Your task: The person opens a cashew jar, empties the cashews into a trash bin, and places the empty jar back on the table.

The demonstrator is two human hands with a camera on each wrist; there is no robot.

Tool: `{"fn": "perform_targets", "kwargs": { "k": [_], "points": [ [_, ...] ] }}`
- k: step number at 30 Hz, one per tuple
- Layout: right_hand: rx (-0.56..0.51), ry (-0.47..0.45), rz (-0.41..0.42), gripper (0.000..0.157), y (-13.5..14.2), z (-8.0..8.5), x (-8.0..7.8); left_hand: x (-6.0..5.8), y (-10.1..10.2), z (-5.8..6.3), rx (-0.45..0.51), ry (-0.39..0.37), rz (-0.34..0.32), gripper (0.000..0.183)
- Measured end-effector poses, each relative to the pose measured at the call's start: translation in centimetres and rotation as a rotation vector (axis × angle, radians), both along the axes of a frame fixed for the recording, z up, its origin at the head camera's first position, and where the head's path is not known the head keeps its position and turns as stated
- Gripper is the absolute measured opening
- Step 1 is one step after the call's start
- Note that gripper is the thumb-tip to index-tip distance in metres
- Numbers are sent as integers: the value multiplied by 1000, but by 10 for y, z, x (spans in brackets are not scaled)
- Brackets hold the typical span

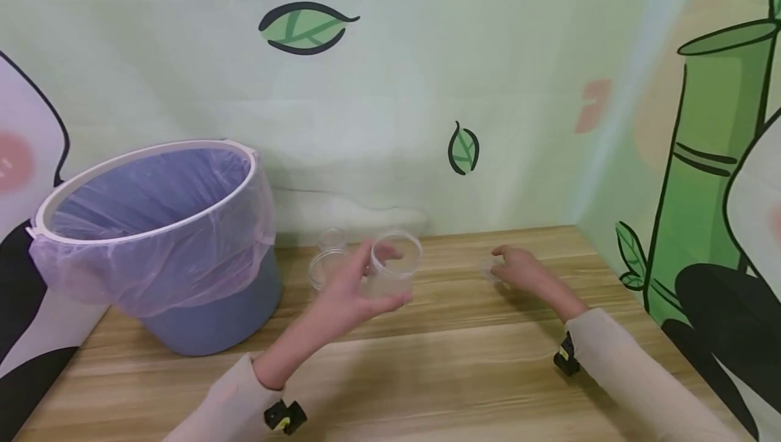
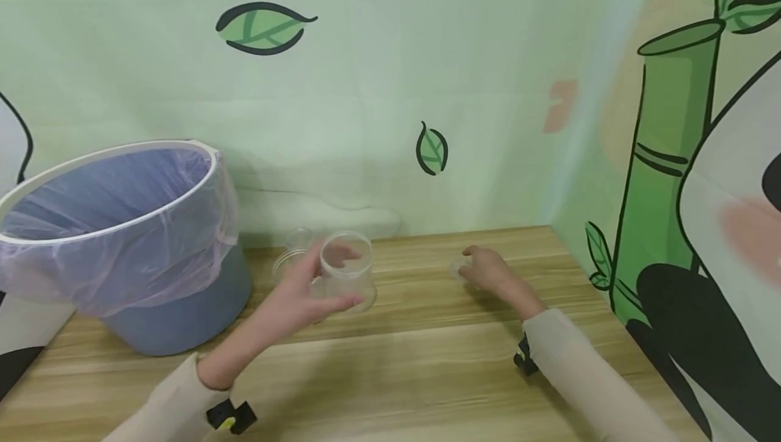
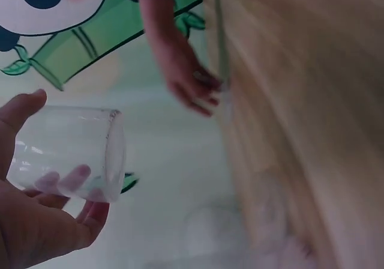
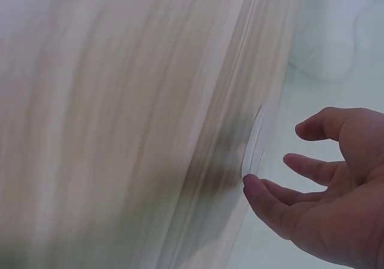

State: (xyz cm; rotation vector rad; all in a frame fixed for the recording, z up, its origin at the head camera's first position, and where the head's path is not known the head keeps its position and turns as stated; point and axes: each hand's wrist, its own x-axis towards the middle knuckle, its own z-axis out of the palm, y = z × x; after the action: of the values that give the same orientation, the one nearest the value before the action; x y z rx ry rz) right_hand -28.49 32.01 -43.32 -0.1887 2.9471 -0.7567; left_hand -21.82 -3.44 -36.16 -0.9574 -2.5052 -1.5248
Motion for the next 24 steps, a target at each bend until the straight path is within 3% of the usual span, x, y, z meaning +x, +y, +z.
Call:
{"fn": "perform_targets", "kwargs": {
  "k": [3, 8, 16, 20, 24],
  "points": [
    [-20, 3, 11, 50, -9, -1, 1, -12, 17, -20, 43, -118, -5, 60],
    [-47, 6, 40, 48, -24, -2, 3, -39, 46, -42, 46, -252, 66, 66],
    [-97, 22, 88, 45, -39, -1, 5, -86, 84, -71, 95, -309, 193, 64],
    [-121, -4, 99, 45, -39, 2, 14, -95, 95, -83, 133, -344, 211, 66],
    [-135, -5, 118, 45, -40, 4, 20, -98, 97, -88, 131, -364, 231, 67]
  ]
}}
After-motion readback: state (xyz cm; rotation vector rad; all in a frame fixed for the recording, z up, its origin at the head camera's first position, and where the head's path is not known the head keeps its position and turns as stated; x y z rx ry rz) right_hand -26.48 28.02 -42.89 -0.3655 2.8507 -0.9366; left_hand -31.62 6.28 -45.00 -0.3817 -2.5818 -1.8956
